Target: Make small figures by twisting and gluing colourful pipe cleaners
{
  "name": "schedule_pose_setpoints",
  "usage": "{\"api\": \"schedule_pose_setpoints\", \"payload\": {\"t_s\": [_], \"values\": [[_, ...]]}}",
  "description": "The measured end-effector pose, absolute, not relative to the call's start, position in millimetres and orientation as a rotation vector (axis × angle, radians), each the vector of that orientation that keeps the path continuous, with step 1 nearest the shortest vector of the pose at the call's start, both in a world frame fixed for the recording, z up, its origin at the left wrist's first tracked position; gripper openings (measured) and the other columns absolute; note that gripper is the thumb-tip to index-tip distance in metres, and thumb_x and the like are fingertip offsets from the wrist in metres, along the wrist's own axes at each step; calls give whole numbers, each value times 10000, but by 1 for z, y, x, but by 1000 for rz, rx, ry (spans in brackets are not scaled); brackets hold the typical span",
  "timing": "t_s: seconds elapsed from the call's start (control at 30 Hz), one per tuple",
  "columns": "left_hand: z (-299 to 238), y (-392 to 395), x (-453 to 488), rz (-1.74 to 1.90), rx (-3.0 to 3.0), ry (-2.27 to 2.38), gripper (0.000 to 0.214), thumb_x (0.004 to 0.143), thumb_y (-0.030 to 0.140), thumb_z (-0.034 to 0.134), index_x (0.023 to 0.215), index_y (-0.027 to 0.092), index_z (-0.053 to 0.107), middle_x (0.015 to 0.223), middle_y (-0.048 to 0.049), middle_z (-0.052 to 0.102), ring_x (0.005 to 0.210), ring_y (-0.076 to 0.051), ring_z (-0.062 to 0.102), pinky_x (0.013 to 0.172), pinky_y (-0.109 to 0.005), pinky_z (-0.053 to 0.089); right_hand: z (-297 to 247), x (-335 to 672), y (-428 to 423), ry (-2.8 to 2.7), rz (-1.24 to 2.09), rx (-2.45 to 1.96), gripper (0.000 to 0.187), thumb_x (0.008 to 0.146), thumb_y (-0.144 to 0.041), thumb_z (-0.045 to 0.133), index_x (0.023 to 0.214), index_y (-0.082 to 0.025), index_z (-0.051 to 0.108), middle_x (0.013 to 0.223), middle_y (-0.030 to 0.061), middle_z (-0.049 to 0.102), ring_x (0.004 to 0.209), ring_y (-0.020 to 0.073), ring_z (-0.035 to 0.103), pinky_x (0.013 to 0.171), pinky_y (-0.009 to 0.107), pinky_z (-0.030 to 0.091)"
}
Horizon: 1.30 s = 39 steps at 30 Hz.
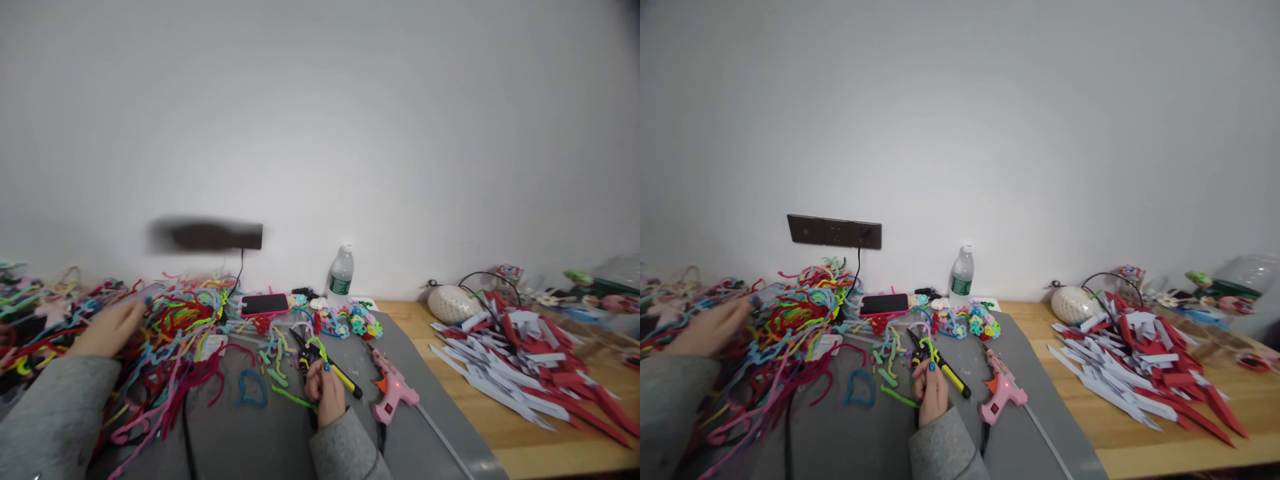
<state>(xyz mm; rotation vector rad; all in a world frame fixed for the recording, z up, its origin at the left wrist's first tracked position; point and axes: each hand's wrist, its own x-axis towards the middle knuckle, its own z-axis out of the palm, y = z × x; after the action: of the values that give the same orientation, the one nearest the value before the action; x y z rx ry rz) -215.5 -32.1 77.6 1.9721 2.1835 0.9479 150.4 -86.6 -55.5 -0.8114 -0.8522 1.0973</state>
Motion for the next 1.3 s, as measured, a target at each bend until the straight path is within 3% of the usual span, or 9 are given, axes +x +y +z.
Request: {"api": "schedule_pose_setpoints", "payload": {"t_s": [0.1,0.2,0.4,0.53,0.67,0.77,0.87,0.97,1.3], "values": [[69,-35,-216,482,2026,1986,421,670,483,413,775,143,639,679,-9,689,725,-203,604,660,-220,428,-56,151,-87,-873,1081,-825,391,814,-513,381,622,-191,491,351,-107,245,304,74,161,350,210,143],[72,-48,-221,554,2009,2030,546,674,530,378,950,119,610,907,-59,696,861,-230,601,756,-250,426,-58,150,-87,-922,1041,-839,373,806,-505,410,634,-186,493,361,-107,254,312,72,173,355,210,147],[95,-88,-218,734,2071,2022,592,590,677,438,947,248,637,1013,-15,674,938,-234,589,827,-288,416,-58,151,-86,-939,1011,-837,393,788,-524,438,658,-164,526,350,-110,273,298,57,207,347,186,180],[103,-115,-164,909,2107,1892,413,611,570,528,894,298,658,984,-9,674,900,-251,600,822,-305,432,-53,151,-85,-825,1058,-825,471,734,-607,422,613,-171,550,355,-54,407,315,94,354,351,203,274],[78,-119,-89,723,2082,1359,255,720,400,543,910,286,668,878,-27,695,761,-207,620,675,-230,468,-45,152,-86,-784,1062,-822,522,693,-649,422,554,-167,563,454,5,510,397,130,449,405,244,352],[43,-103,-48,639,1969,1139,273,760,398,503,852,216,684,730,-51,687,621,-174,602,556,-218,448,-36,153,-87,-808,1031,-834,534,706,-647,404,550,-165,572,443,-11,465,392,118,403,388,230,309],[16,-82,-26,700,1619,1027,419,747,462,497,999,151,621,648,-48,645,445,-121,526,390,-194,388,-23,150,-87,-843,1007,-830,538,723,-645,376,556,-169,564,439,-29,407,399,110,351,385,219,254],[6,-68,-19,862,1402,902,508,683,496,573,1029,126,598,679,-41,609,467,-111,517,392,-198,408,-10,141,-85,-931,976,-879,540,756,-623,344,538,-172,547,444,-29,390,412,111,330,404,227,232],[1,-61,-23,1158,903,847,308,663,414,646,797,137,649,659,-21,630,489,-95,530,446,-192,426,-12,119,-73,-1176,1152,-878,498,817,-559,330,629,-164,568,436,-51,365,393,97,300,412,223,220]]}}
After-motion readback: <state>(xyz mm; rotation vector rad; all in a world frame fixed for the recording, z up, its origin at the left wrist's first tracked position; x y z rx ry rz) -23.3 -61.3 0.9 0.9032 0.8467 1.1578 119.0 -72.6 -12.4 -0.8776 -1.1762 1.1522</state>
